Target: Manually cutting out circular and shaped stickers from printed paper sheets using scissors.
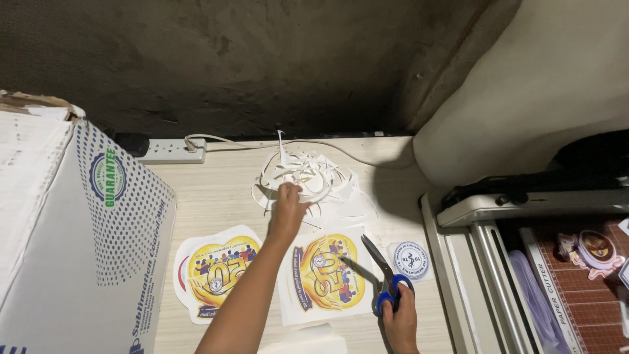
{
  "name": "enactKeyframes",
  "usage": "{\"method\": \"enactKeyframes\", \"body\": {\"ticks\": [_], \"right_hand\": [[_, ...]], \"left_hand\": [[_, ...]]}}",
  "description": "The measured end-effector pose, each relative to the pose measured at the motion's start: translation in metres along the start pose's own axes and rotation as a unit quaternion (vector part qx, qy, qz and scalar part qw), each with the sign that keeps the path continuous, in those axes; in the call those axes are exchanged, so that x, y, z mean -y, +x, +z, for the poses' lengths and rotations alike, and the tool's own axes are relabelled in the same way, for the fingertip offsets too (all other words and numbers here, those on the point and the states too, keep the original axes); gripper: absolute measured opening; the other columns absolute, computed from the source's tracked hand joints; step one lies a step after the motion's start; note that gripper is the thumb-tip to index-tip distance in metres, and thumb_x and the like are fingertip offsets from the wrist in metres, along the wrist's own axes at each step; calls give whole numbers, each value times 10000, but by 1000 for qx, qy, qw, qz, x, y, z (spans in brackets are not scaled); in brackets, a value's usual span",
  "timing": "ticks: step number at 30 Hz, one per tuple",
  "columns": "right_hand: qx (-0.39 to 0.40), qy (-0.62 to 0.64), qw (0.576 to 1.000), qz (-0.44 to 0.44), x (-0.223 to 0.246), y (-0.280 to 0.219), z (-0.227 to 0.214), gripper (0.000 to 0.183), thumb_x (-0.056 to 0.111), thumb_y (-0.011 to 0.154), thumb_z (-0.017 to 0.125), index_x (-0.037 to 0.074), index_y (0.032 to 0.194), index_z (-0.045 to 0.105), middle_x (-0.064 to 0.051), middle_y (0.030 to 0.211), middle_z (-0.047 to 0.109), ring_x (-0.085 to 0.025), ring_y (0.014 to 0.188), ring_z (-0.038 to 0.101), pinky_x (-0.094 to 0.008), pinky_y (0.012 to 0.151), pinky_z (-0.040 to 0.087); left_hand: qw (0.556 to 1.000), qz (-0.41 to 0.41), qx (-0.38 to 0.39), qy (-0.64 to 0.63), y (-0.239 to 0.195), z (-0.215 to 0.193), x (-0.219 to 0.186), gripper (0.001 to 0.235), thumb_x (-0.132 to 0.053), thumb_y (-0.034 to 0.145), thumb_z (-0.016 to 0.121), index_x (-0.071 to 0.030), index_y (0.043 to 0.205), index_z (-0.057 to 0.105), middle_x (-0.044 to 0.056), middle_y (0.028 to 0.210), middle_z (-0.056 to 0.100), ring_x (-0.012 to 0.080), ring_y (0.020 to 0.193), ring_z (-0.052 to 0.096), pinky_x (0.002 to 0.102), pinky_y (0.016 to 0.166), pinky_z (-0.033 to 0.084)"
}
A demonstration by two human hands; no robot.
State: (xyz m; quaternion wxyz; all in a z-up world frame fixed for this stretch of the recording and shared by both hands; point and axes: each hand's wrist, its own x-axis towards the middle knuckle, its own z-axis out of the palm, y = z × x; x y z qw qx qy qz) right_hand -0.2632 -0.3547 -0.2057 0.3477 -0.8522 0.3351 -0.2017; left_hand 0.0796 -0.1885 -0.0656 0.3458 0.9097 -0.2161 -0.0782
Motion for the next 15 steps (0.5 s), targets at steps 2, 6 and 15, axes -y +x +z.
{"method": "enactKeyframes", "body": {"ticks": [2,6,15], "right_hand": [[0,7,1000,-7,1,-1,-1,573,27,799,710,-36,1323,486,-223,1275,559,-380,1167,581,-411,996,473],[-6,12,1000,-13,7,-1,-4,564,30,804,711,-35,1320,492,-224,1271,563,-379,1158,586,-410,990,475],[-19,8,999,-36,3,-1,0,558,31,808,707,-31,1322,499,-210,1259,571,-376,1152,591,-403,984,482]], "left_hand": [[995,64,-64,29,-23,8,9,507,-283,839,792,-43,1235,586,133,1345,506,312,1087,629,415,884,564],[991,3,65,114,-63,-6,5,548,-410,769,856,-158,1210,651,23,1252,587,234,1285,513,441,1102,394],[950,48,194,239,-83,-17,17,953,-351,624,961,-101,1421,504,81,1338,511,284,1268,458,477,1043,368]]}}
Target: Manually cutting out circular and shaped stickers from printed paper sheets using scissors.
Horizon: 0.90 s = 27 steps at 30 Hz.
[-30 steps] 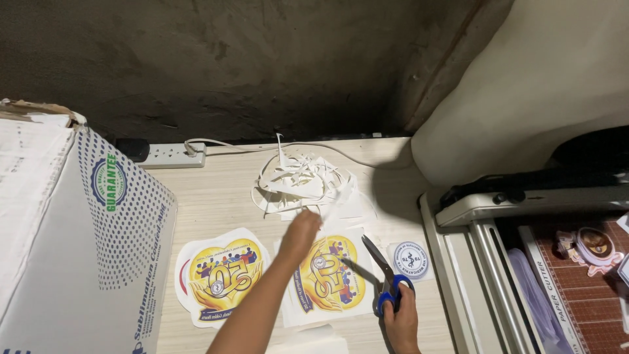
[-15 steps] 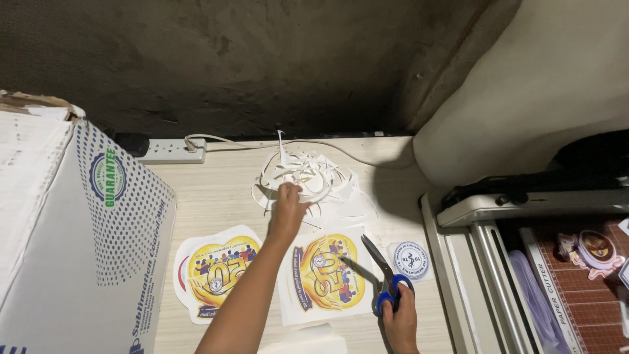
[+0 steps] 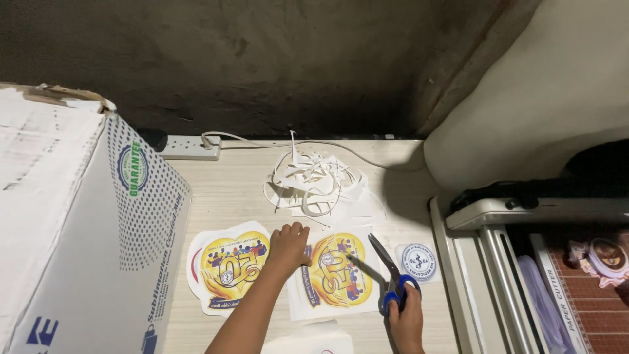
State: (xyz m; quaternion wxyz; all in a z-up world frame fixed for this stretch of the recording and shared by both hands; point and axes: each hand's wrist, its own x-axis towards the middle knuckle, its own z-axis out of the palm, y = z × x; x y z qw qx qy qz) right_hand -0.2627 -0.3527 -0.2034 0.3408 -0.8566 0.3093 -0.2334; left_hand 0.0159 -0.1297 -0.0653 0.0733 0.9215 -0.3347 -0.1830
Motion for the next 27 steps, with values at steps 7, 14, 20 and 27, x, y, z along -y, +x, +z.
{"method": "enactKeyframes", "body": {"ticks": [7,14,20,27], "right_hand": [[2,19,1000,-5,8,0,-3,561,38,805,703,-35,1321,496,-211,1276,567,-371,1153,600,-397,970,491],[2,-4,1000,-18,7,1,-4,559,31,807,700,-40,1324,498,-222,1294,555,-391,1184,573,-415,991,476],[21,-7,999,35,16,3,-6,558,39,821,698,-31,1334,490,-205,1274,569,-358,1141,605,-395,966,498],[-16,14,1000,-2,10,2,-3,555,34,826,689,-44,1337,485,-214,1250,578,-366,1137,605,-399,981,490]], "left_hand": [[1000,6,-7,28,-1,4,-3,813,-357,644,954,-98,1316,577,79,1276,541,289,1246,484,468,1009,408],[995,38,-90,37,-23,-5,-17,708,-257,651,924,-96,1248,578,90,1264,550,281,1209,512,479,975,413],[986,46,-159,9,-38,6,-18,225,-126,870,714,-85,1063,606,91,1052,606,281,1031,592,430,878,473],[940,26,-279,-196,-49,11,-15,86,-148,894,675,-64,883,691,102,878,674,313,874,634,435,752,518]]}}
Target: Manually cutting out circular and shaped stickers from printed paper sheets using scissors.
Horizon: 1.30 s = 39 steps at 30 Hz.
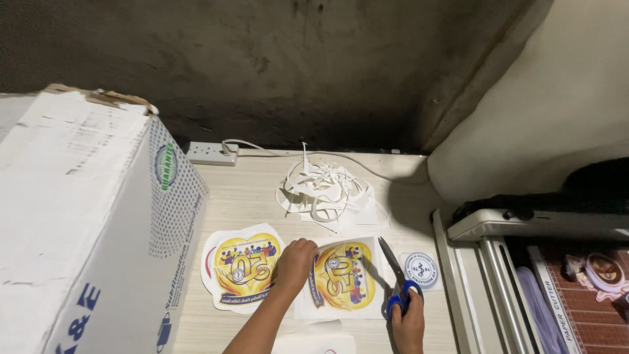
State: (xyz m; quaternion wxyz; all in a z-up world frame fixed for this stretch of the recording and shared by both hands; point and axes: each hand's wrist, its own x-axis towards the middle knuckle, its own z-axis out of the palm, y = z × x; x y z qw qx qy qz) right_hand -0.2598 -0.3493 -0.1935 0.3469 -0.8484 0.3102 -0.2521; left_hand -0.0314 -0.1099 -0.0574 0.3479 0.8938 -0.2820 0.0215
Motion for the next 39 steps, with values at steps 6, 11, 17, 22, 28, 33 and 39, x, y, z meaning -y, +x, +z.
{"method": "enactKeyframes", "body": {"ticks": [6,11,17,22,28,33,39], "right_hand": [[2,-3,1000,7,-11,1,5,573,40,821,704,-50,1343,482,-229,1289,567,-381,1175,595,-404,999,484],[11,-25,1000,5,-19,4,8,615,30,804,720,-53,1363,477,-236,1303,569,-378,1212,586,-407,1032,469],[-35,31,998,30,0,3,4,594,41,779,778,-58,1312,538,-241,1183,661,-326,1076,676,-383,932,526],[24,114,967,228,24,-1,6,556,99,827,848,-53,1274,554,-209,976,761,-255,869,723,-350,775,571],[47,331,935,118,18,-10,21,479,-3,767,822,-63,1188,602,-117,949,678,-153,815,628,-270,702,512],[91,461,852,230,97,4,-14,361,46,828,738,-17,1139,566,-48,1030,702,-91,857,657,-222,752,542],[94,362,907,195,98,1,-10,341,74,840,775,-4,1119,594,-39,906,634,-92,757,581,-233,637,465]], "left_hand": [[978,-102,-84,-159,-14,-3,21,179,-193,924,691,-31,974,750,122,961,749,296,851,698,375,746,547],[929,-257,-113,-242,-33,-9,35,208,-238,923,729,-37,976,745,115,819,756,192,693,665,327,669,515],[817,-319,-138,-461,-59,4,52,235,-232,1004,640,-15,915,659,57,757,685,103,662,558,281,604,468],[789,-280,-183,-516,-68,10,54,242,-221,1002,633,-4,899,661,54,799,712,92,713,588,267,668,501],[827,-362,-97,-420,-83,9,30,270,-284,995,606,-40,943,707,21,835,767,94,755,638,261,752,504],[770,-366,-78,-517,-93,27,33,285,-281,1009,610,-21,980,724,25,774,682,136,690,553,307,651,451],[881,-243,-144,-380,-98,31,43,269,-214,977,699,50,1005,743,-7,896,679,101,789,632,241,744,503]]}}
